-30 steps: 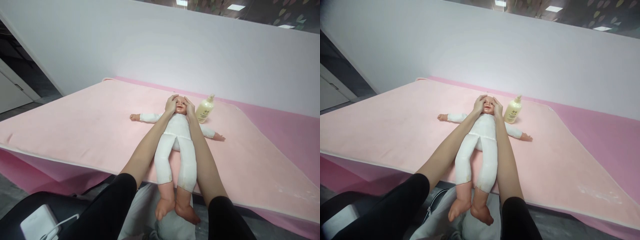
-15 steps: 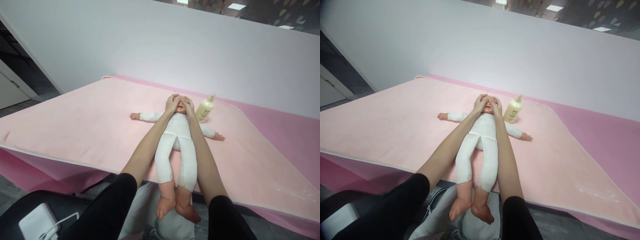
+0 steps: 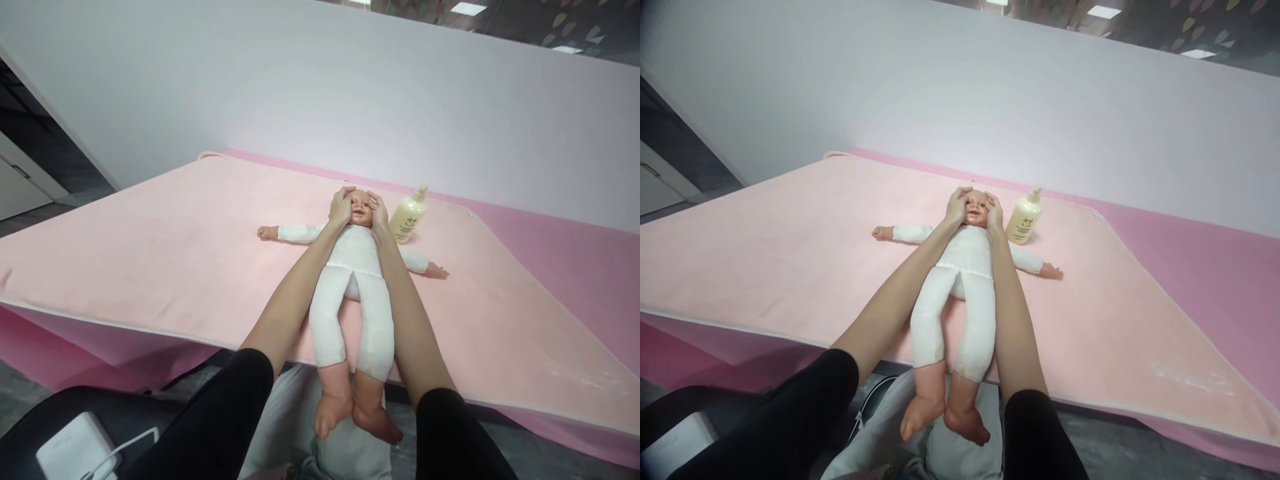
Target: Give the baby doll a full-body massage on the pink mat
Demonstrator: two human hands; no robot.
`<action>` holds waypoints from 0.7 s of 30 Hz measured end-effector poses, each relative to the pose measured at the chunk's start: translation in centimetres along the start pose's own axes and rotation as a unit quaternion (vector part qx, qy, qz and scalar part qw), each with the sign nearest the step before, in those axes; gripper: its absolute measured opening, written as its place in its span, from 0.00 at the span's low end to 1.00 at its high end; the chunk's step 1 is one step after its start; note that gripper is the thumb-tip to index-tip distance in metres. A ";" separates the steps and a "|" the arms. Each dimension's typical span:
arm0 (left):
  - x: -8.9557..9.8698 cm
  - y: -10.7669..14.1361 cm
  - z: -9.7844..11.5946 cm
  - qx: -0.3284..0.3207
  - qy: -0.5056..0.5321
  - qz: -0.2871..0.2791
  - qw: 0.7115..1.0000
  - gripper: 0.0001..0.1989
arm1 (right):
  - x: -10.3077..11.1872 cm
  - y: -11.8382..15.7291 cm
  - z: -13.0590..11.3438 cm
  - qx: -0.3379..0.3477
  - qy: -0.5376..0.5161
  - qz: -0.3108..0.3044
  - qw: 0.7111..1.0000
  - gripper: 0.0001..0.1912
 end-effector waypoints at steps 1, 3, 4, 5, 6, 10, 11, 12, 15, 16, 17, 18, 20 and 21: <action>0.0 -0.1 -0.1 0.000 0.006 0.000 1.000 0.17 | 0.0 0.0 0.0 -0.004 -0.011 -0.001 1.000 0.13; 0.0 -0.2 -0.5 -0.001 0.019 0.000 1.000 0.19 | 0.0 0.2 -0.1 -0.015 -0.031 -0.002 0.999 0.14; 0.0 -0.3 -0.6 -0.002 0.025 0.002 1.000 0.19 | -0.1 0.3 -0.2 -0.022 -0.042 -0.001 0.999 0.13; 0.0 -0.3 -0.7 -0.002 0.029 0.005 1.000 0.20 | -0.2 0.4 -0.3 -0.028 -0.051 -0.001 0.998 0.13; 0.1 -0.3 -0.8 -0.004 0.032 0.008 0.999 0.20 | -0.4 0.5 -0.5 -0.032 -0.059 -0.001 0.998 0.13; 0.2 0.0 -0.4 -0.010 0.033 0.002 0.999 0.17 | -0.6 1.1 -1.1 0.010 -0.029 0.026 0.999 0.11; 0.2 0.2 -0.2 -0.012 0.029 -0.002 0.999 0.15 | -0.6 1.2 -1.2 0.027 -0.007 0.028 0.999 0.12; 0.2 0.4 0.0 -0.014 0.025 -0.005 1.000 0.13 | -0.5 1.4 -1.2 0.040 0.014 0.025 0.999 0.14; 0.3 0.7 0.5 -0.021 0.015 -0.013 1.000 0.14 | -0.4 1.8 -1.3 0.053 0.063 0.003 0.997 0.22; 0.3 0.8 0.6 -0.022 0.014 -0.016 1.000 0.15 | -0.3 1.9 -1.3 0.052 0.074 0.000 0.996 0.23; 0.3 0.8 0.6 -0.021 0.014 -0.020 0.999 0.14 | -0.3 1.9 -1.4 0.049 0.083 -0.002 0.995 0.23; 0.3 0.7 0.7 -0.018 0.013 -0.022 1.000 0.14 | -0.2 1.9 -1.4 0.046 0.090 -0.003 0.995 0.23; 0.3 0.7 0.7 -0.012 0.005 -0.024 1.000 0.13 | -0.2 1.7 -1.4 0.043 0.096 -0.005 0.994 0.22; 0.2 0.6 0.7 -0.009 0.001 -0.025 1.000 0.13 | -0.2 1.5 -1.4 0.042 0.097 -0.003 0.994 0.22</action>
Point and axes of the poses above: each hand's wrist, its own y-axis away from the middle knuckle, its own x-axis out of the back of the hand, z = x × y, the point moved 4 cm from there along -y, towards the middle knuckle, and after that the axes turned 9 degrees about y, right-handed, at the moved point
